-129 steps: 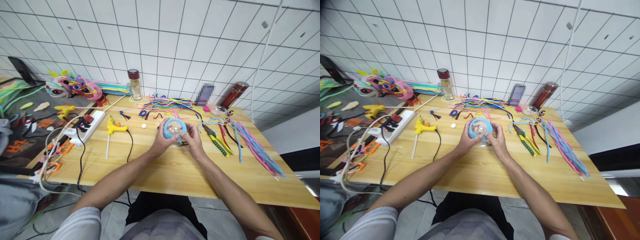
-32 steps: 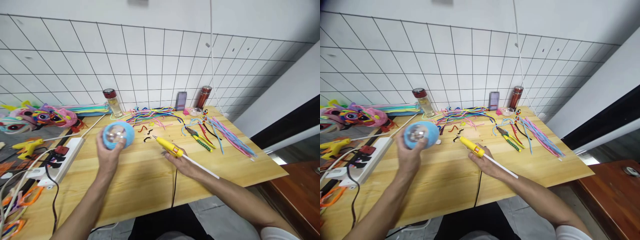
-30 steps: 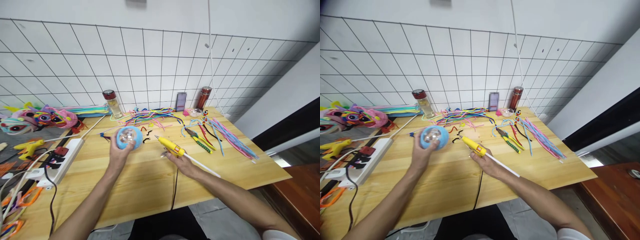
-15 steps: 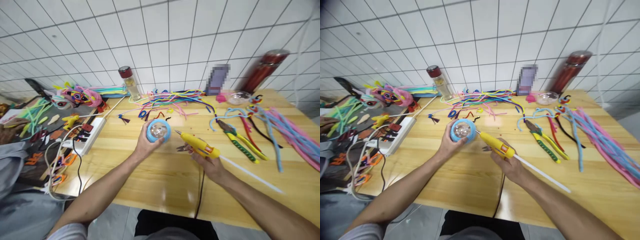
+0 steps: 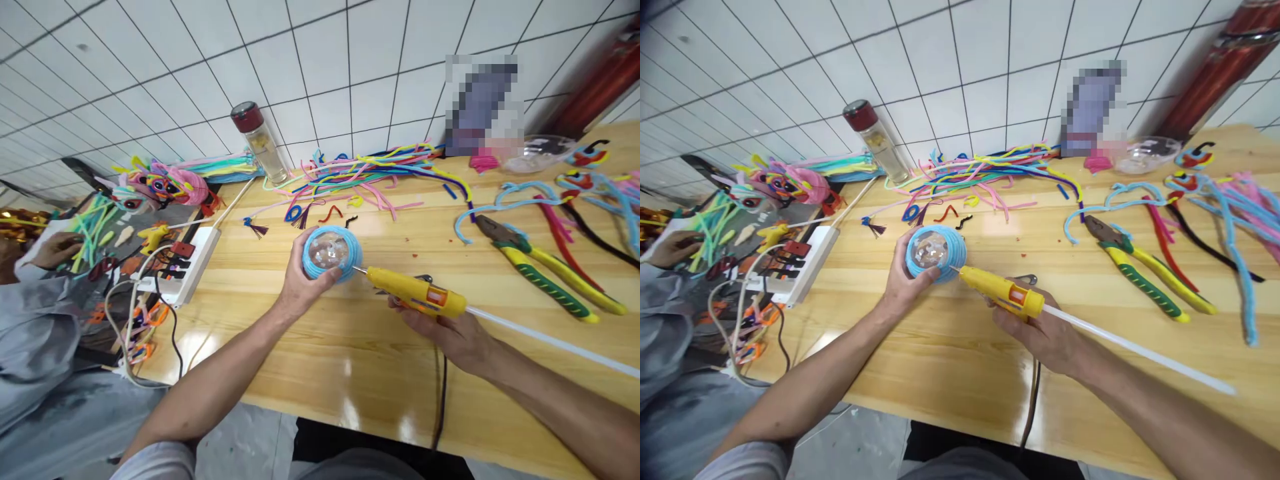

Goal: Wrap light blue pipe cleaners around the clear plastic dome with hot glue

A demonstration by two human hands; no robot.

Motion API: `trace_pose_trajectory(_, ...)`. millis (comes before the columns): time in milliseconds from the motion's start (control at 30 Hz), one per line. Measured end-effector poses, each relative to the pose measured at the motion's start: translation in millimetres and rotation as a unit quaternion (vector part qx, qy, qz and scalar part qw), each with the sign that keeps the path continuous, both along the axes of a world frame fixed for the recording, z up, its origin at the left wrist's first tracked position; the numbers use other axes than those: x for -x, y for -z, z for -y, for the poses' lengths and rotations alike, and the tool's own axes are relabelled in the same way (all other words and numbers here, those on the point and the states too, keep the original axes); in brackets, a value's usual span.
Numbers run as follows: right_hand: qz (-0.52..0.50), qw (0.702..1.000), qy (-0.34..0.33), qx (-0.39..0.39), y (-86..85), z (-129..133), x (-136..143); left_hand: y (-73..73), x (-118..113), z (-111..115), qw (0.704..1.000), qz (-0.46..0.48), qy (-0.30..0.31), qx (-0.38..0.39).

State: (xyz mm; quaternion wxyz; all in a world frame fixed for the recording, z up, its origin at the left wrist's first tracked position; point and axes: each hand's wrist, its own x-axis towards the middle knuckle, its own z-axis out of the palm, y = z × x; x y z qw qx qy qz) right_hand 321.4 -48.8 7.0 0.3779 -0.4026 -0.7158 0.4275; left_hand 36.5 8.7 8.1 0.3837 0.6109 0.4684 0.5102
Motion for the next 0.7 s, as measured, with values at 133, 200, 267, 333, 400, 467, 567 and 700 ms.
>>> trace_pose_trajectory(133, -0.005, 1.000, -0.007, 0.019, -3.0, 0.5, 2.2, -0.2, 0.1, 0.8, 1.000, -0.010, 0.006, 0.015)
trace_pose_trajectory(200, -0.007, 1.000, -0.008, 0.028, -4.4, 0.5, 3.6, -0.2, 0.5, 1.1, 1.000, -0.019, 0.004, 0.018)
trace_pose_trajectory(267, -0.007, 0.999, -0.002, 0.037, -5.5, 0.3, 4.8, -0.3, 1.0, 1.4, 1.000, -0.021, 0.004, 0.019)
trace_pose_trajectory(333, -0.005, 0.999, 0.007, 0.047, -6.3, 0.2, 5.6, -0.4, 1.6, 1.6, 1.000, -0.021, 0.005, 0.021)
trace_pose_trajectory(400, -0.004, 0.999, 0.010, 0.051, -7.0, 0.1, 6.1, -0.2, 2.1, 1.6, 0.999, -0.021, 0.007, 0.025)
trace_pose_trajectory(467, -0.003, 0.999, 0.007, 0.051, -7.7, 0.0, 6.5, 0.6, 2.7, 1.4, 0.999, -0.019, 0.010, 0.027)
trace_pose_trajectory(567, -0.002, 0.999, 0.002, 0.051, -8.9, -0.2, 7.0, 2.5, 3.4, 0.9, 0.999, -0.027, 0.015, 0.023)
trace_pose_trajectory(700, -0.003, 0.998, 0.004, 0.057, -9.7, 0.3, 8.2, 4.1, 3.1, 1.0, 0.999, -0.036, 0.020, 0.012)
